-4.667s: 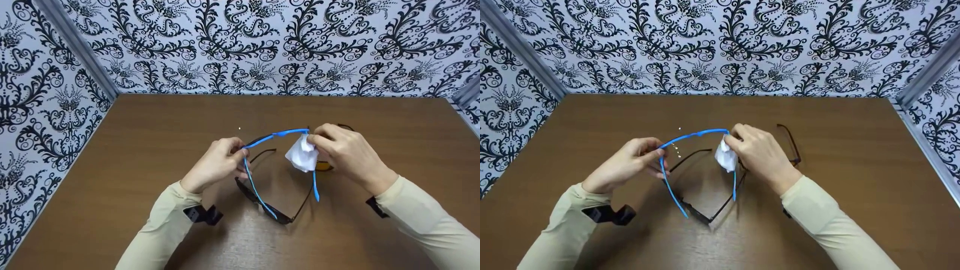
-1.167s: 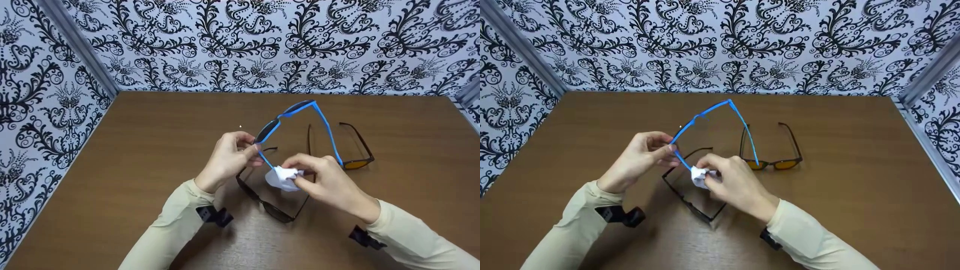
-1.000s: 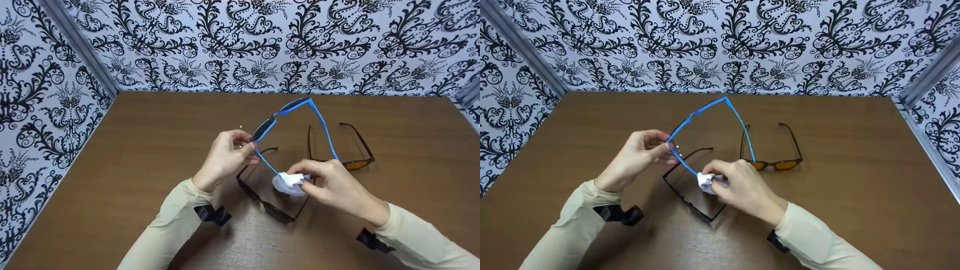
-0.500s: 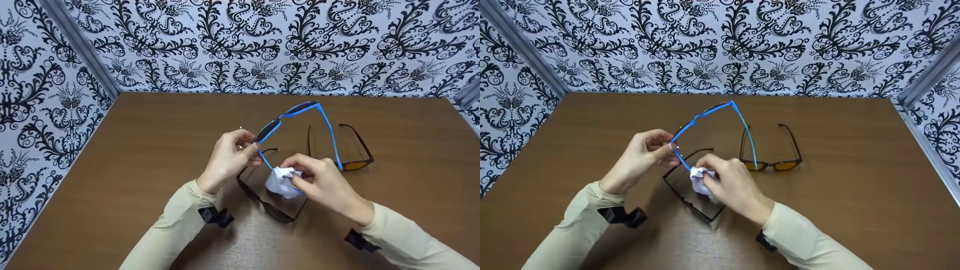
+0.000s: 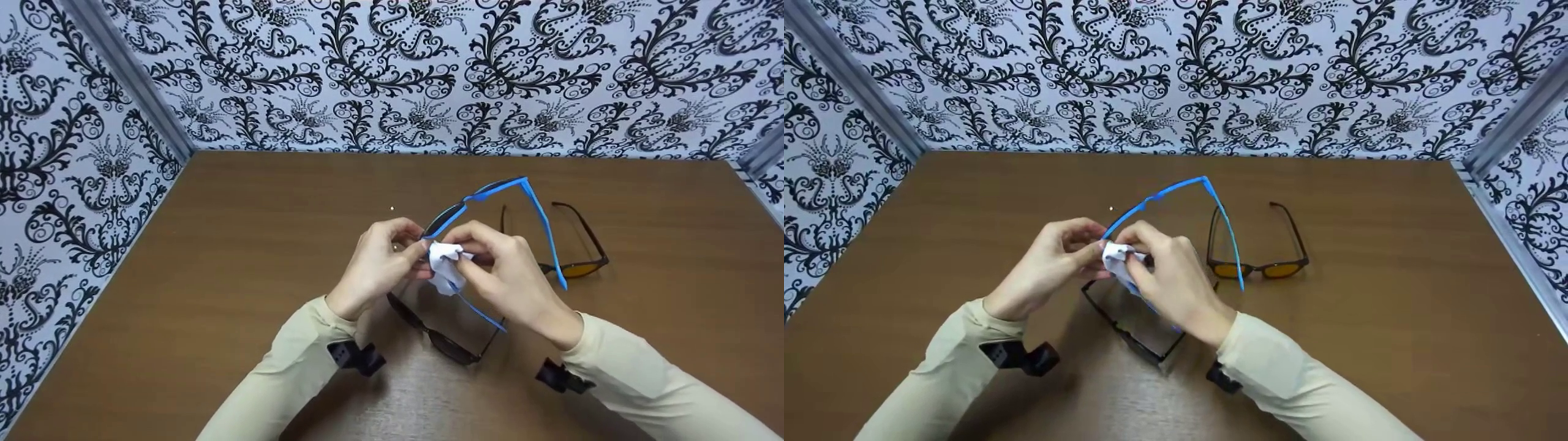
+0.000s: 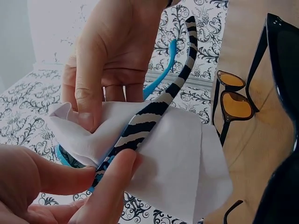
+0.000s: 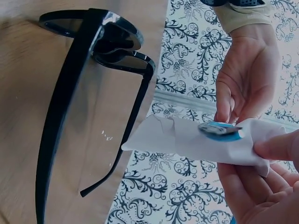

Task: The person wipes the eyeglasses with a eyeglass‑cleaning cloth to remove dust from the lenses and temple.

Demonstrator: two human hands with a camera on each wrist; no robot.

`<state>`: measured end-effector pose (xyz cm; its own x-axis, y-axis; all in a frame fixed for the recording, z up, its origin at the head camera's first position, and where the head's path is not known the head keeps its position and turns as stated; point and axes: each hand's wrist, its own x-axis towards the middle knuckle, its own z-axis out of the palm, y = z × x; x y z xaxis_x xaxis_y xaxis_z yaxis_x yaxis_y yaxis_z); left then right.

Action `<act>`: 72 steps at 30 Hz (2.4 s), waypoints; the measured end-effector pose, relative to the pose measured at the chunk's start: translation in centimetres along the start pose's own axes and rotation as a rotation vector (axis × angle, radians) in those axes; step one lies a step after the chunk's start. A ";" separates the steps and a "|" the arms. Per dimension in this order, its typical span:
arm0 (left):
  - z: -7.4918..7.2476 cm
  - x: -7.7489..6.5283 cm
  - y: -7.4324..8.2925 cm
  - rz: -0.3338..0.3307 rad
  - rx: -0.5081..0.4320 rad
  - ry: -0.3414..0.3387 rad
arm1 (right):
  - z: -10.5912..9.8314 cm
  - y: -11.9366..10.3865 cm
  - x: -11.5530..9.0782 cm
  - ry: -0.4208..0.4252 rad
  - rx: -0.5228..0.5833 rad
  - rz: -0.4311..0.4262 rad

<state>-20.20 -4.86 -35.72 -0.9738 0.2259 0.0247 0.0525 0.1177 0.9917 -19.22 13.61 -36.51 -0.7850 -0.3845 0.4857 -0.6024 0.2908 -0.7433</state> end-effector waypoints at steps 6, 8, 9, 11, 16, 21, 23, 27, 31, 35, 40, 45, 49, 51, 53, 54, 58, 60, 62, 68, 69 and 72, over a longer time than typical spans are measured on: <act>0.0 0.1 0.0 -0.011 -0.011 -0.017 | -0.1 0.0 0.0 0.009 0.000 0.026; 0.0 0.1 0.0 -0.021 -0.017 -0.021 | -0.3 0.0 0.0 0.007 -0.004 0.024; 0.0 0.1 -0.1 -0.027 -0.018 -0.022 | -0.4 0.1 -0.1 0.005 -0.003 0.020; 0.0 0.1 -0.1 -0.033 -0.016 -0.021 | -0.7 0.2 -0.2 0.001 -0.002 0.010; -0.4 0.2 -0.2 -0.031 -0.023 0.000 | -1.5 0.6 -1.0 -0.031 0.004 -0.020; -1.3 0.5 -0.1 -0.039 -0.053 0.046 | -2.6 1.0 -2.4 -0.058 -0.032 -0.046; -1.7 0.7 -0.1 -0.037 -0.056 0.070 | -3.2 1.2 -2.9 -0.064 -0.052 -0.060; -2.5 0.9 -0.1 -0.030 -0.069 0.109 | -4.2 1.2 -3.4 -0.066 -0.086 -0.074; -3.1 1.0 -0.1 -0.037 -0.073 0.130 | -5.3 0.7 -3.5 -0.051 -0.107 -0.073; -3.5 1.2 -0.2 -0.045 -0.058 0.147 | -6.0 0.0 -3.4 -0.056 -0.086 -0.090; -3.6 1.5 -0.4 -0.061 -0.048 0.162 | -5.9 -0.7 -3.3 -0.116 -0.015 -0.125; -3.5 1.6 -0.2 -0.080 -0.033 0.163 | -5.1 -0.9 -2.9 -0.186 0.040 -0.154; -3.4 1.6 -0.2 -0.079 -0.015 0.162 | -4.3 -0.7 -2.7 -0.240 0.050 -0.197; -3.3 1.6 -0.3 -0.077 -0.013 0.159 | -3.9 -0.6 -2.7 -0.269 0.057 -0.220; -3.3 1.6 -0.3 -0.078 -0.013 0.157 | -3.5 -0.5 -2.7 -0.286 0.075 -0.245; -3.2 1.6 -0.3 -0.077 -0.009 0.156 | -3.4 -0.6 -2.7 -0.292 0.080 -0.246; -3.1 1.6 -0.4 -0.075 0.008 0.153 | -3.2 -1.0 -2.8 -0.286 0.104 -0.268; -3.1 1.7 -0.5 -0.069 0.013 0.154 | -3.2 -1.2 -2.8 -0.277 0.108 -0.287; -3.0 1.8 -0.6 -0.068 0.012 0.155 | -3.1 -1.4 -2.8 -0.273 0.111 -0.310; -2.9 1.8 -0.6 -0.078 0.008 0.150 | -2.9 -1.7 -2.6 -0.263 0.118 -0.325; -3.0 1.8 -0.6 -0.079 0.006 0.149 | -2.9 -1.7 -2.6 -0.255 0.119 -0.327; -3.0 1.9 -0.7 -0.077 0.003 0.158 | -3.1 -1.7 -2.5 -0.232 0.125 -0.327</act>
<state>-22.75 -7.43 -36.00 -0.9976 0.0617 -0.0314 -0.0230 0.1318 0.9910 -16.65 16.76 -35.02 -0.4931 -0.6304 0.5996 -0.7811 0.0174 -0.6241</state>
